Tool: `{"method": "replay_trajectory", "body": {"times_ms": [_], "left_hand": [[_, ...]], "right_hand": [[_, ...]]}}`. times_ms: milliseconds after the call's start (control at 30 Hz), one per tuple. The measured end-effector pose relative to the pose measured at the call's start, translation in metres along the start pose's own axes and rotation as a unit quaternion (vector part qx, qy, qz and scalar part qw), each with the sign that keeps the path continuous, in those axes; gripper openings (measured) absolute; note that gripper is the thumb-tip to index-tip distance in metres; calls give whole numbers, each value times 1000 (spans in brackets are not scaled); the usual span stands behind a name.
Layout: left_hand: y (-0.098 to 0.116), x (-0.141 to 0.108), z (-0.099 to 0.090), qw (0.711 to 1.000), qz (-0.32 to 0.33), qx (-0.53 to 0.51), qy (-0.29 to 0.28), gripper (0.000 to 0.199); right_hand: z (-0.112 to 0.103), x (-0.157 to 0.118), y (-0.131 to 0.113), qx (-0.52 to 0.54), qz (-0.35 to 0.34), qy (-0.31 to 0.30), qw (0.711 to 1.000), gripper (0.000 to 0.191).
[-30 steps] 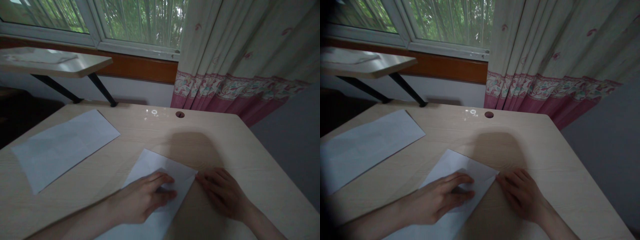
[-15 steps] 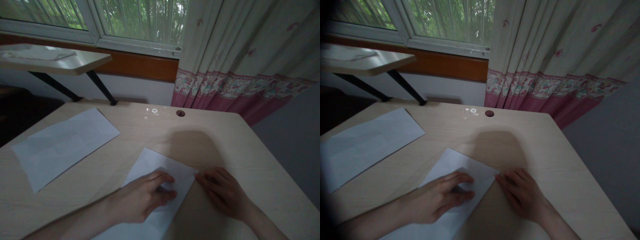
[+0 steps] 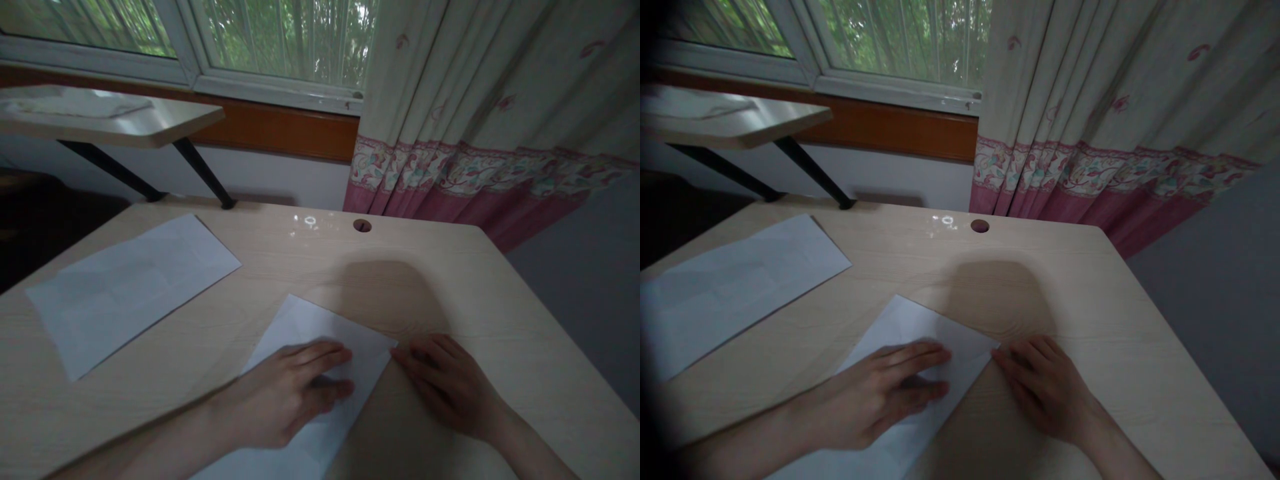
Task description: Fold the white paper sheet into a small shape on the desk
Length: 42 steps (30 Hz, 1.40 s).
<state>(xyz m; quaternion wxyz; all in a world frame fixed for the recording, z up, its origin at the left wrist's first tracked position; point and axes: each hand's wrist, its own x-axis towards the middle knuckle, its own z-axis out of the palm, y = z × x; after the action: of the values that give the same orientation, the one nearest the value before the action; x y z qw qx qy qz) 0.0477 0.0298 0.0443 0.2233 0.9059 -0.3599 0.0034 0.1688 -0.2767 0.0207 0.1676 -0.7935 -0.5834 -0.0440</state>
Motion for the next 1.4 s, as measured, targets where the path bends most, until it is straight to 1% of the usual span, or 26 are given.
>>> {"method": "replay_trajectory", "body": {"times_ms": [167, 367, 467, 567, 733, 867, 967, 1200, 1400], "left_hand": [[1, -1, -1, 1000, -11, -14, -11, 36], [-1, -2, 2, 998, -6, -49, 29, 36], [-1, -1, 3, 998, -7, -52, 26, 36], [-1, 0, 3, 998, -8, -51, 20, 35], [-1, -1, 2, 999, 0, -43, 31, 34], [0, -1, 2, 999, -4, -40, 28, 34], [0, -1, 2, 999, -2, -40, 27, 34], [-1, -1, 3, 999, -2, -39, 25, 34], [-1, 0, 3, 999, -4, -35, 11, 34]], "right_hand": [[0, 0, -1, -2, 4, 6, 1000, 43], [0, -1, 0, -7, 4, 5, 1000, 44], [0, -1, 0, -9, 1, 7, 1000, 44], [0, -1, 0, -12, -2, 2, 1000, 45], [-1, 0, -2, -25, -7, -3, 1000, 46], [-3, 2, -4, -27, -10, -24, 999, 47], [-3, 3, -4, -24, -6, -29, 999, 48], [-3, 3, 0, -29, 7, -12, 999, 46], [3, 3, 6, -45, 23, 32, 998, 42]]}}
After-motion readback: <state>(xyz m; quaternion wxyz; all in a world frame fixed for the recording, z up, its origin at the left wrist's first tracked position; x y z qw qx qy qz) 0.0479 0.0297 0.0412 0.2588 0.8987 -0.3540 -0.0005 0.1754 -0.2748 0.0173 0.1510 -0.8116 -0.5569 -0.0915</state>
